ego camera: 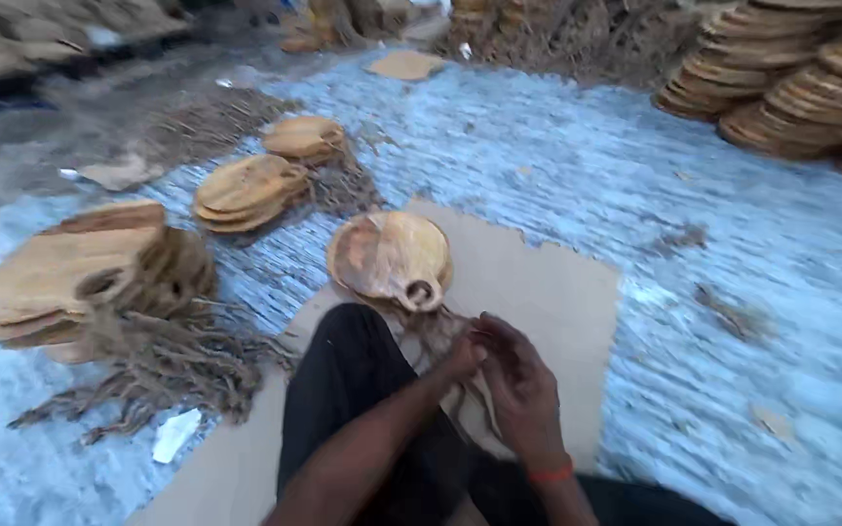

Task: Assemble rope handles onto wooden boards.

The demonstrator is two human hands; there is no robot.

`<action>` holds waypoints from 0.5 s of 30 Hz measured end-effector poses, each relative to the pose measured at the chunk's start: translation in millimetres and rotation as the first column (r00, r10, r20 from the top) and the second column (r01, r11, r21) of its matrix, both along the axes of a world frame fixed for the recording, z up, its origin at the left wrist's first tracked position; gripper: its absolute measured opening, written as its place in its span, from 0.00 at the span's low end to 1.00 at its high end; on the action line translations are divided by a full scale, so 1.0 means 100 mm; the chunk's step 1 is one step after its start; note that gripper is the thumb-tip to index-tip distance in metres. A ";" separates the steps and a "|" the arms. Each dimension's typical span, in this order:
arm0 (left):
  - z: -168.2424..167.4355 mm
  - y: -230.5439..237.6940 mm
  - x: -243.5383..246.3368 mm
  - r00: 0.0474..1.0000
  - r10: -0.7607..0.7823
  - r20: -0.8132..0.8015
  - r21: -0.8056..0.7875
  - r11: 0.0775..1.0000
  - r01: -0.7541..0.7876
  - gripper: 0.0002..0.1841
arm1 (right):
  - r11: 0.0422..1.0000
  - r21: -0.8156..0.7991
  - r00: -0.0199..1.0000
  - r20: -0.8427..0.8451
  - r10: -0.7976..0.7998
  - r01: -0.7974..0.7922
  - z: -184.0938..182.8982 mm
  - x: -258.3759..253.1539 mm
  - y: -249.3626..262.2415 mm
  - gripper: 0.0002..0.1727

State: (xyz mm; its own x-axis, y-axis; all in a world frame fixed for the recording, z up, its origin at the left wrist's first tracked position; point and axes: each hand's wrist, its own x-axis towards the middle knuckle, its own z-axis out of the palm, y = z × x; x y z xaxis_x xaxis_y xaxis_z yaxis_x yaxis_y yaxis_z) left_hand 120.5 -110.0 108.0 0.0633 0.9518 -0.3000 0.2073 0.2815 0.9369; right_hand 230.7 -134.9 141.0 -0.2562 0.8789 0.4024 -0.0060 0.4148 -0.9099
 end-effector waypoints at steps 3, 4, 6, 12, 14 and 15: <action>-0.37 0.52 -0.03 0.995 -0.052 0.082 0.115 0.993 0.042 0.23 | 0.856 -0.278 0.901 0.133 -0.414 0.435 -0.39 0.84 -0.10 0.15; -0.35 0.61 -0.07 0.996 -0.051 0.078 0.112 0.993 0.042 0.23 | 0.788 -0.327 0.853 0.188 -0.487 0.522 -0.51 0.99 -0.15 0.14; -0.27 0.71 -0.19 0.997 -0.022 0.073 0.128 0.992 0.012 0.21 | 0.728 -0.393 0.827 0.295 -0.479 0.562 -0.75 1.10 -0.26 0.14; -0.28 0.70 -0.31 0.957 0.131 0.260 0.114 0.980 -0.166 0.19 | 0.822 -0.414 0.794 0.603 -0.072 0.390 -1.23 0.44 -0.23 0.16; -0.33 0.65 -0.29 0.927 0.195 0.319 0.101 0.966 -0.238 0.19 | 0.908 -0.329 0.711 0.701 0.051 0.259 -1.27 0.23 -0.14 0.18; -0.36 0.63 -0.28 0.915 0.219 0.338 0.102 0.958 -0.266 0.18 | 0.947 -0.286 0.650 0.750 0.124 0.150 -1.30 0.15 -0.08 0.20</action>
